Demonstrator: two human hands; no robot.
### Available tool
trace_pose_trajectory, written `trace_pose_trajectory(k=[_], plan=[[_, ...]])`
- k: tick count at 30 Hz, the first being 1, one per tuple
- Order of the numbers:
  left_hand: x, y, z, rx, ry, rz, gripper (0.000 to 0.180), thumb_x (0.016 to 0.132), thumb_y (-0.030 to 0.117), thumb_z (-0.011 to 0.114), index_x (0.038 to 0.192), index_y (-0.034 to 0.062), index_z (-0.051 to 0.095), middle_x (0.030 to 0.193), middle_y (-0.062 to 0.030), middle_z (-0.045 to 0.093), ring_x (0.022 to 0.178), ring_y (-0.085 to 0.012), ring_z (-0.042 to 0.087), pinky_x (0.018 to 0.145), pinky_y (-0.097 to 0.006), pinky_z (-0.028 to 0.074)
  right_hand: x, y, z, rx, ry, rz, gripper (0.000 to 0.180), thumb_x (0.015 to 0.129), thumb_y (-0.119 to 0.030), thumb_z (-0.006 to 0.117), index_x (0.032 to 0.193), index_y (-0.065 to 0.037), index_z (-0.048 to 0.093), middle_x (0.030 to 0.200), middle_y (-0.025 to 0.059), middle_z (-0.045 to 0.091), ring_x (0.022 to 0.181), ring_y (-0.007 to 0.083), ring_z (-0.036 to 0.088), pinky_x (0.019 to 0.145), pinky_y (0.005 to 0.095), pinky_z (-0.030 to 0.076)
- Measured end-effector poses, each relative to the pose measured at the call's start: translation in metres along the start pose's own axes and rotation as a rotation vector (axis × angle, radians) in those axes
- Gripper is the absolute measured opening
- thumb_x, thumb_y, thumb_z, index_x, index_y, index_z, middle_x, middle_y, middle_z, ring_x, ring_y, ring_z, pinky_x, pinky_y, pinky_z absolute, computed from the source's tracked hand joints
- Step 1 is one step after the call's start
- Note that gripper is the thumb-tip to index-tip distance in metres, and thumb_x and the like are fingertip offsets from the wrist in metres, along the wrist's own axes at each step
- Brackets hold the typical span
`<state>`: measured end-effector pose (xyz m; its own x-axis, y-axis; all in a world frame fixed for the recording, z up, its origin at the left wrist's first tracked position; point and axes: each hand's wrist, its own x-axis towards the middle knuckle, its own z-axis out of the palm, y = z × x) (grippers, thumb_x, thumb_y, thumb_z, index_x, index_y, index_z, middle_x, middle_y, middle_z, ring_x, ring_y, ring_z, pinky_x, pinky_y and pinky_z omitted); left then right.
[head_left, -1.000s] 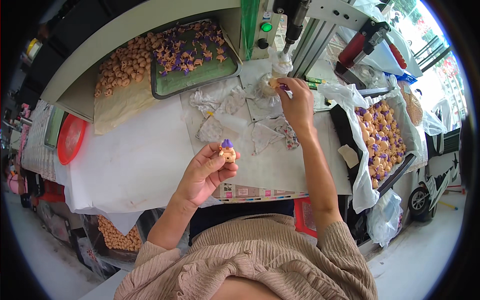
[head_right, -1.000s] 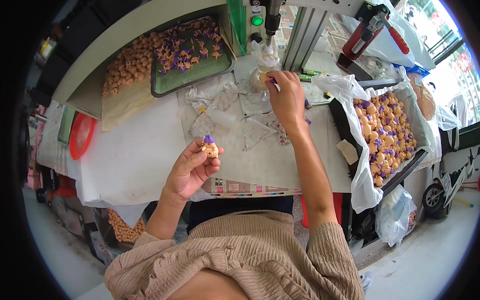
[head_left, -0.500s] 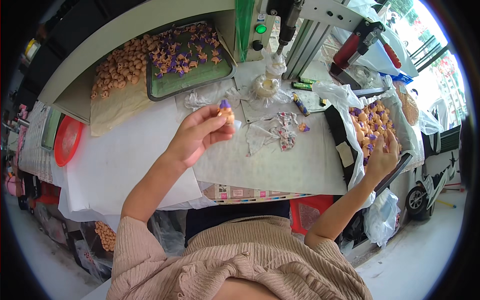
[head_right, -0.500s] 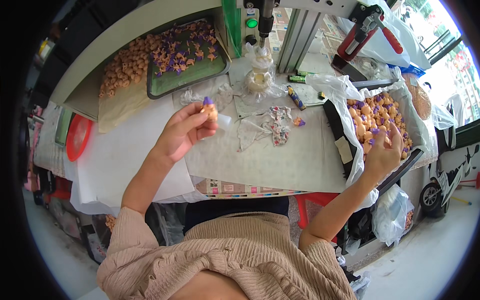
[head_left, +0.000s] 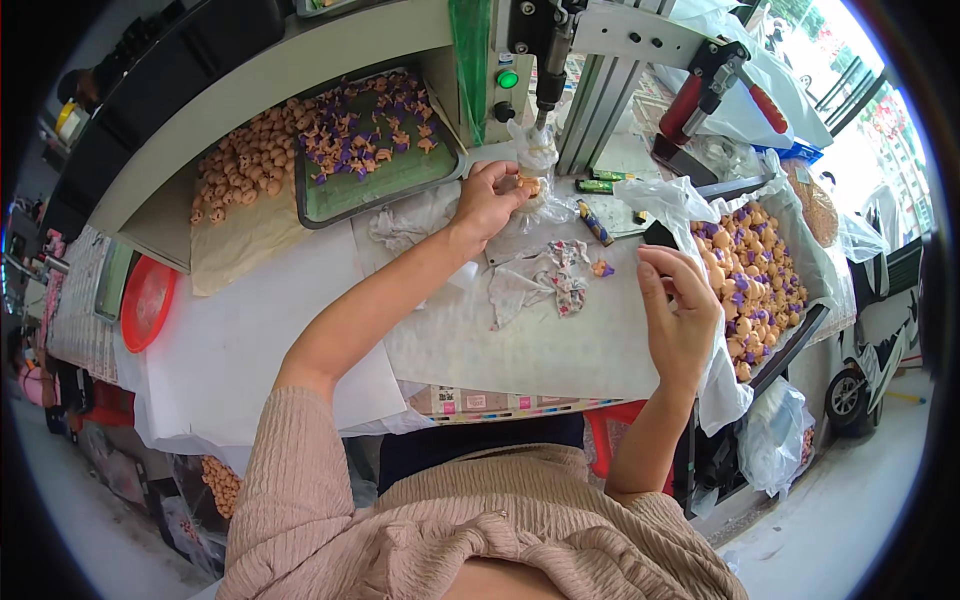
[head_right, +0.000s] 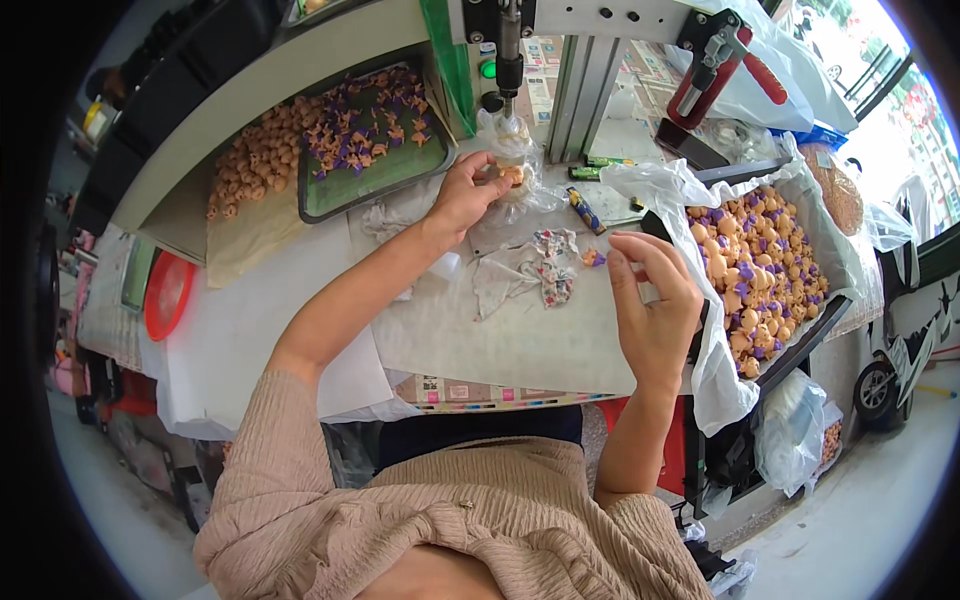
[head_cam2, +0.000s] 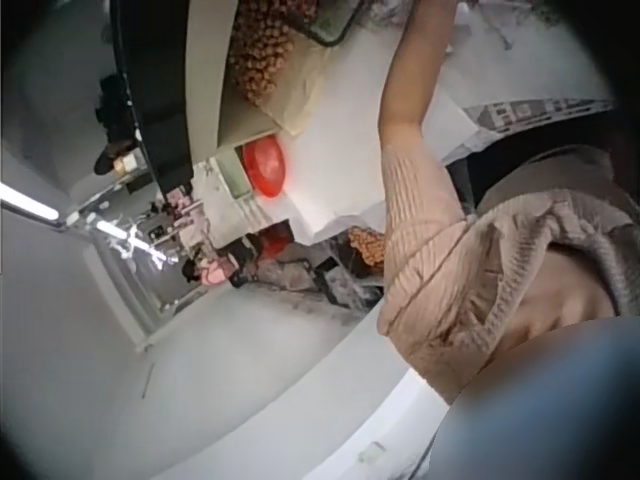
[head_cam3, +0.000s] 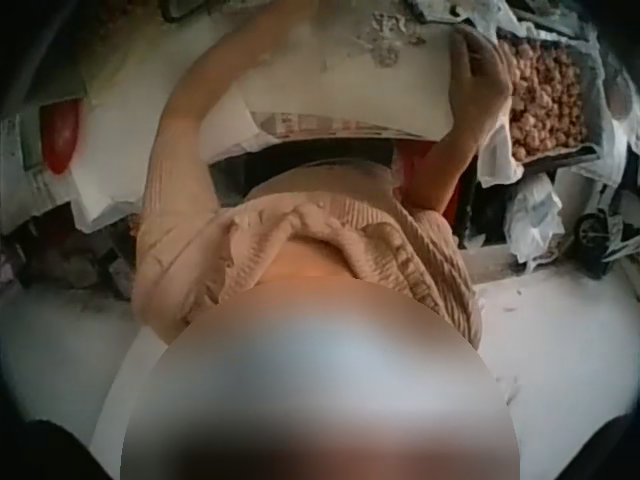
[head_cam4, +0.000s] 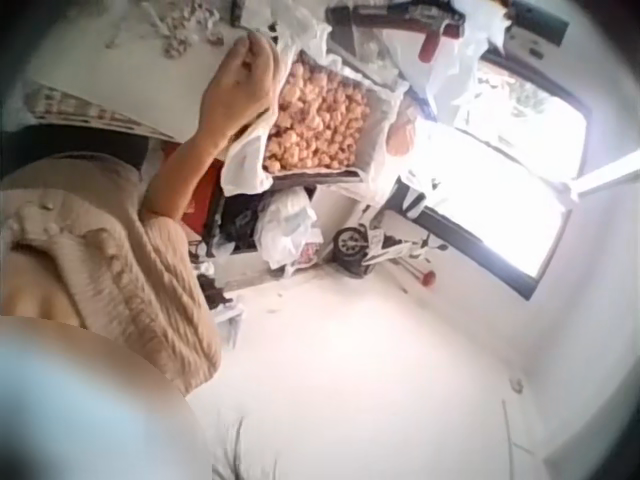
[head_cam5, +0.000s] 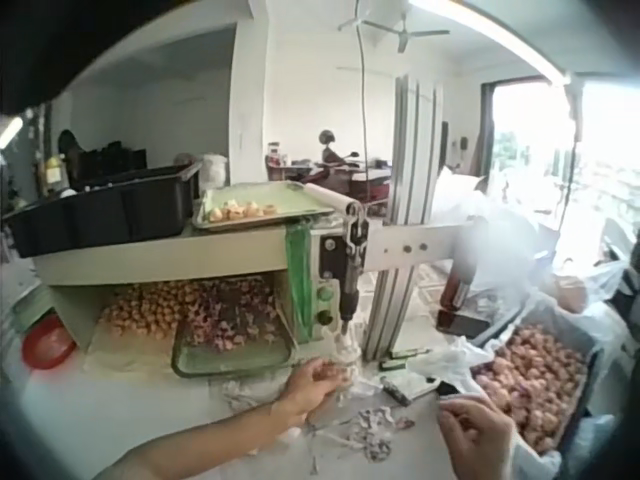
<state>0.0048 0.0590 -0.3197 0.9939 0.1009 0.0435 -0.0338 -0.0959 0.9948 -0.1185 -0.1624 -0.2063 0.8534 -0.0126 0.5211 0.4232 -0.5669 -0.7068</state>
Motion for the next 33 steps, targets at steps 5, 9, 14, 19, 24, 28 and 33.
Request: trace_pose_trajectory(k=[5,9,14,19,24,28,33], plan=[[0.005,-0.009,-0.004,0.359,0.07,0.395,0.031,0.072,0.008,0.074,0.1,0.005,0.061,0.111,-0.0101,0.051,0.102,-0.0283,0.051,0.087,-0.038,0.044,0.002,-0.006,0.014,0.084,-0.088,-0.052,0.013,0.082,-0.001,0.068,0.095,-0.001,0.07,0.093,0.0089,0.069,0.08,0.0164,0.064,0.066,0.0262,0.05],[0.006,-0.003,-0.008,0.446,0.071,0.456,0.03,0.068,0.009,0.074,0.093,0.0045,0.058,0.109,-0.0129,0.053,0.101,-0.0339,0.05,0.089,-0.041,0.04,0.018,-0.023,0.024,0.119,-0.114,-0.148,0.013,0.08,0.0,0.068,0.093,-0.001,0.069,0.092,0.0097,0.069,0.08,0.0193,0.064,0.067,0.0276,0.051],[0.016,-0.005,-0.01,0.407,-0.036,0.385,0.031,0.067,0.01,0.074,0.092,0.0044,0.058,0.107,-0.0132,0.055,0.102,-0.0346,0.05,0.09,-0.042,0.04,0.086,-0.048,0.047,0.075,0.302,-0.548,0.013,0.08,-0.002,0.068,0.093,-0.001,0.069,0.091,0.0104,0.069,0.079,0.0203,0.064,0.067,0.0289,0.05],[0.011,0.004,-0.012,0.352,-0.047,0.359,0.034,0.062,0.009,0.078,0.09,0.0025,0.059,0.105,-0.0135,0.056,0.102,-0.0338,0.054,0.087,-0.041,0.044,0.158,-0.089,0.06,-0.089,0.471,-0.714,0.018,0.088,-0.01,0.065,0.105,-0.005,0.068,0.091,0.0102,0.068,0.081,0.0215,0.063,0.08,0.034,0.049],[0.005,0.017,-0.015,0.334,-0.067,0.316,0.033,0.064,0.005,0.078,0.091,0.0015,0.06,0.104,-0.0129,0.056,0.094,-0.0297,0.06,0.078,-0.037,0.051,0.205,-0.13,0.054,-0.005,-0.116,-0.209,0.054,0.083,-0.026,0.068,0.126,0.002,0.054,0.096,0.0129,0.068,0.082,0.0194,0.062,0.073,0.0334,0.05],[0.004,0.014,-0.025,0.343,-0.076,0.24,0.033,0.065,0.002,0.078,0.093,0.0012,0.06,0.104,-0.0118,0.055,0.086,-0.0259,0.063,0.073,-0.034,0.053,0.203,-0.167,0.044,0.29,-0.128,-0.144,0.062,0.082,-0.02,0.068,0.133,0.005,0.043,0.083,0.0098,0.064,0.069,0.0129,0.058,0.058,0.0261,0.047],[-0.001,0.017,-0.03,0.259,-0.075,0.29,0.032,0.067,0.002,0.075,0.096,0.0023,0.061,0.104,-0.0103,0.054,0.09,-0.0228,0.061,0.074,-0.034,0.053,0.131,-0.135,-0.002,0.519,-0.098,-0.577,0.023,0.091,-0.017,0.058,0.104,0.001,0.061,0.084,0.0133,0.064,0.08,0.0256,0.062,0.077,0.0426,0.047]])
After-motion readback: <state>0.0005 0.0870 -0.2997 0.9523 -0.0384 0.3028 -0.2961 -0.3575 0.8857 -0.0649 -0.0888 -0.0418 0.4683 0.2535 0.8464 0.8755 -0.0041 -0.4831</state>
